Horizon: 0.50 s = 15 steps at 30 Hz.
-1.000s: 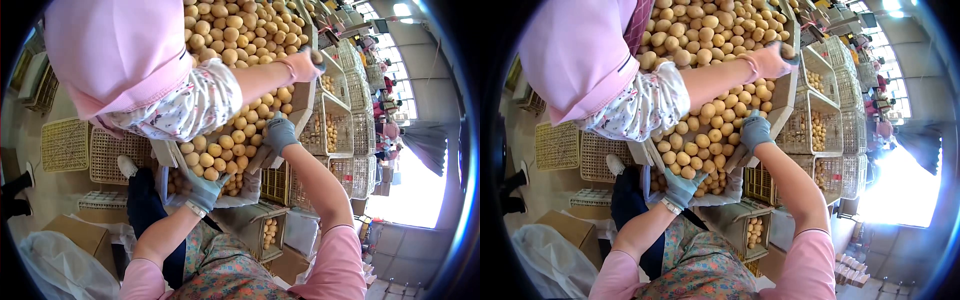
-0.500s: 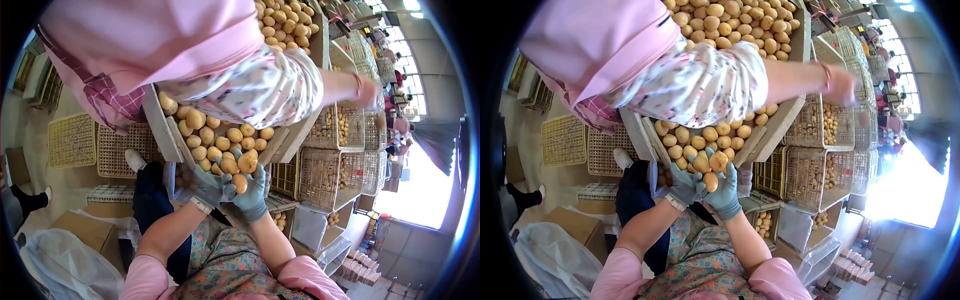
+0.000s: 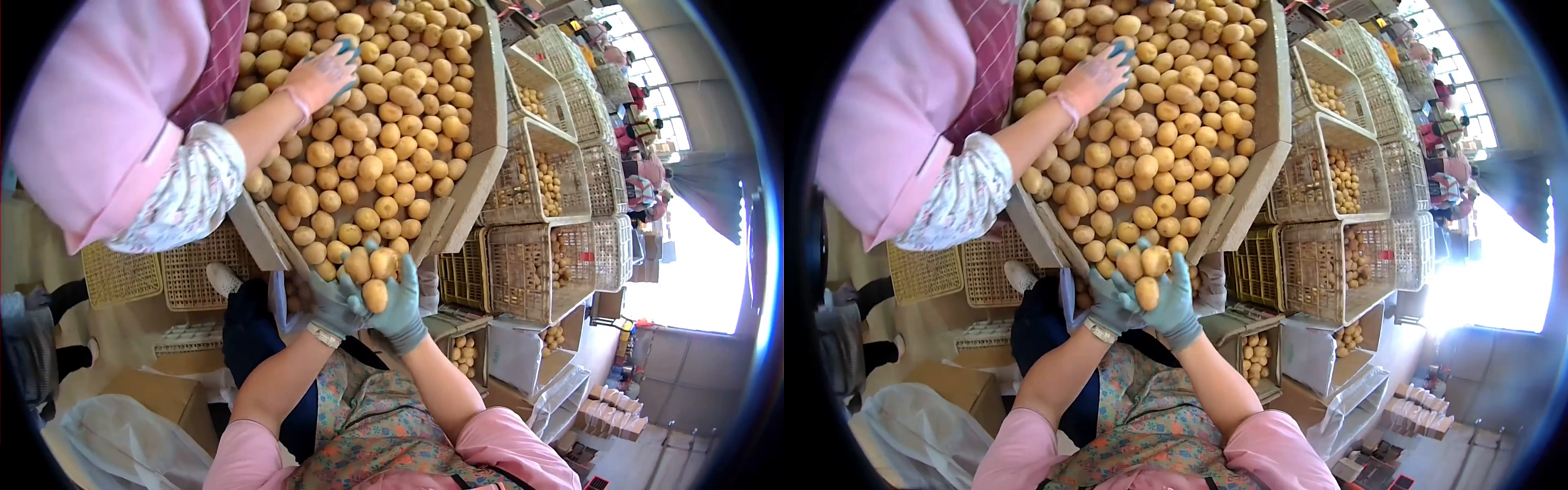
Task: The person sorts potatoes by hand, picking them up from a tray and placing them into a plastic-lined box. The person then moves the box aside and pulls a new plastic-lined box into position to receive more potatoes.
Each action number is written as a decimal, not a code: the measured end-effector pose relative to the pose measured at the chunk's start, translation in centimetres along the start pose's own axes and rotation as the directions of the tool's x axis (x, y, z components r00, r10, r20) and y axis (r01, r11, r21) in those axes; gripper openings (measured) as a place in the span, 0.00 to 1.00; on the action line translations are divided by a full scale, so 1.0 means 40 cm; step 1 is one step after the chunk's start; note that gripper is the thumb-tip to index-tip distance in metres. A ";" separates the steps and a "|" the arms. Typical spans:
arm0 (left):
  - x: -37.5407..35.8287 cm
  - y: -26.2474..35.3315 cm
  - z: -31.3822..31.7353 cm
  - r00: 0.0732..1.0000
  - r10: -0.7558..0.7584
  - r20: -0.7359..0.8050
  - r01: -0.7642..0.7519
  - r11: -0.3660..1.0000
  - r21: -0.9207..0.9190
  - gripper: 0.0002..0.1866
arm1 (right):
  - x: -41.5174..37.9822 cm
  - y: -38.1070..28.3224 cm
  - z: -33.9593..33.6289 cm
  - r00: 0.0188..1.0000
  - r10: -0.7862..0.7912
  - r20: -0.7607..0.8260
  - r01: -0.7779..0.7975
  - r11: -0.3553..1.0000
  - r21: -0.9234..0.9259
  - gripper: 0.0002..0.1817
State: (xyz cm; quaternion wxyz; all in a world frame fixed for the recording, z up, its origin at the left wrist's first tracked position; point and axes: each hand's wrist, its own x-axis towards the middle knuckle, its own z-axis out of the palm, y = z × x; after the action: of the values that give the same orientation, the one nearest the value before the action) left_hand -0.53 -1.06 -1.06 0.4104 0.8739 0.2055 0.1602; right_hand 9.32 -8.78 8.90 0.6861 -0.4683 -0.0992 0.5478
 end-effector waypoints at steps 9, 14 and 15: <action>0.000 -0.056 0.070 0.975 -0.110 0.194 0.128 -0.432 -0.893 0.35 | -0.058 -0.069 0.075 0.971 -0.037 0.236 -0.141 0.710 0.690 0.40; 0.019 -0.008 0.001 0.968 0.153 0.198 0.249 -0.529 -0.811 0.33 | -0.088 -0.084 0.077 0.985 0.133 -0.109 -0.032 0.765 0.643 0.38; 0.043 0.020 -0.045 0.915 0.372 0.155 0.396 -0.756 -0.522 0.36 | -0.094 -0.073 0.055 0.992 0.126 -0.025 -0.076 0.732 0.677 0.37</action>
State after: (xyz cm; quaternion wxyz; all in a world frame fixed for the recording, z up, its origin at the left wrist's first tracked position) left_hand 0.32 0.48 0.87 0.9802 -0.1085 -0.1579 0.0501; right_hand 8.37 -10.66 13.71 0.7811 -0.2118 0.1552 0.5665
